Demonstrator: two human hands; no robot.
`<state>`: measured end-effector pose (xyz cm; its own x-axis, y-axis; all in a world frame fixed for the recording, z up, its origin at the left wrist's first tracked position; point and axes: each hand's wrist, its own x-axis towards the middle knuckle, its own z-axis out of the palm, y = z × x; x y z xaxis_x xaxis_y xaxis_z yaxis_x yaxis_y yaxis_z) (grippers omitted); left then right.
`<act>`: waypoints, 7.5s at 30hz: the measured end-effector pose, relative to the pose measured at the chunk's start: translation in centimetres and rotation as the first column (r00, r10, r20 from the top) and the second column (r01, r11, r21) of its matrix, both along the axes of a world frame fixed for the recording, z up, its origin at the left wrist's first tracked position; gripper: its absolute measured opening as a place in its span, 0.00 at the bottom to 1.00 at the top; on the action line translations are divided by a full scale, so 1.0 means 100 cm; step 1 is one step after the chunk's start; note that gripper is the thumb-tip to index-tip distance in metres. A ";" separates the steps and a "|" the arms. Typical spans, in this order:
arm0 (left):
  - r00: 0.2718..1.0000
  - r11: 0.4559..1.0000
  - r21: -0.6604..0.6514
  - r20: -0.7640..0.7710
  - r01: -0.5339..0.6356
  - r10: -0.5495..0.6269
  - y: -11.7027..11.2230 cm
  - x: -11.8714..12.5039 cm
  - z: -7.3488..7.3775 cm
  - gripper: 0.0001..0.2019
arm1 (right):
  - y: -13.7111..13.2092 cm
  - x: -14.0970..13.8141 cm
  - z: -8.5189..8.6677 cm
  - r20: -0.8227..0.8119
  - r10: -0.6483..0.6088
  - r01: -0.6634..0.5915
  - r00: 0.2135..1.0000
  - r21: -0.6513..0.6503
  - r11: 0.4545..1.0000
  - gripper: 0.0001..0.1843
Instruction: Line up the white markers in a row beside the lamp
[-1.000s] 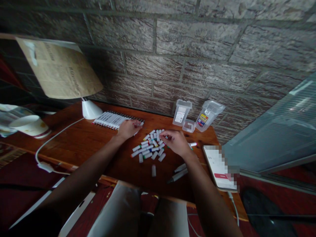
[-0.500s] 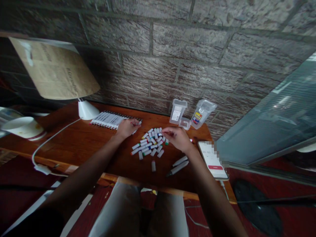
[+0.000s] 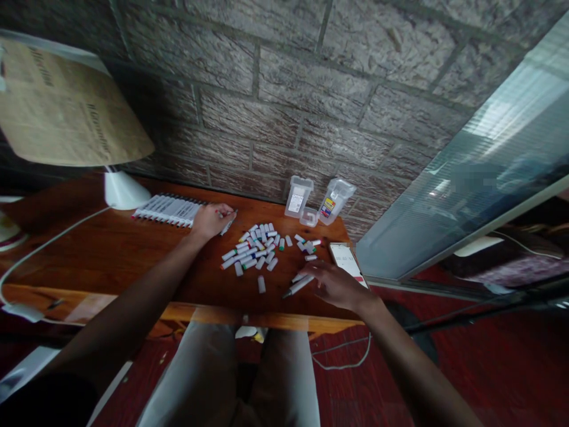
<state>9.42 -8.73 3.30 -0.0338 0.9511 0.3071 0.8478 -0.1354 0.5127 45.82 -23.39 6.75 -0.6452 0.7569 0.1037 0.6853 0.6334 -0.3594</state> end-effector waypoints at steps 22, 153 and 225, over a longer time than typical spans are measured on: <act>0.988 0.992 0.061 0.105 0.110 -0.116 0.013 -0.010 -0.015 0.08 | 0.041 -0.038 0.009 0.402 0.072 -0.049 0.913 -0.067 0.997 0.22; 0.996 0.997 -0.058 -0.068 0.060 -0.064 0.009 -0.005 -0.015 0.12 | 0.114 -0.127 -0.026 -0.728 -0.462 -0.001 0.507 -0.537 0.844 0.21; 0.490 0.675 -0.174 0.814 0.717 -0.312 -0.026 0.021 0.016 0.21 | 0.102 -0.126 -0.015 -0.735 -0.578 -0.475 0.355 -0.674 0.566 0.19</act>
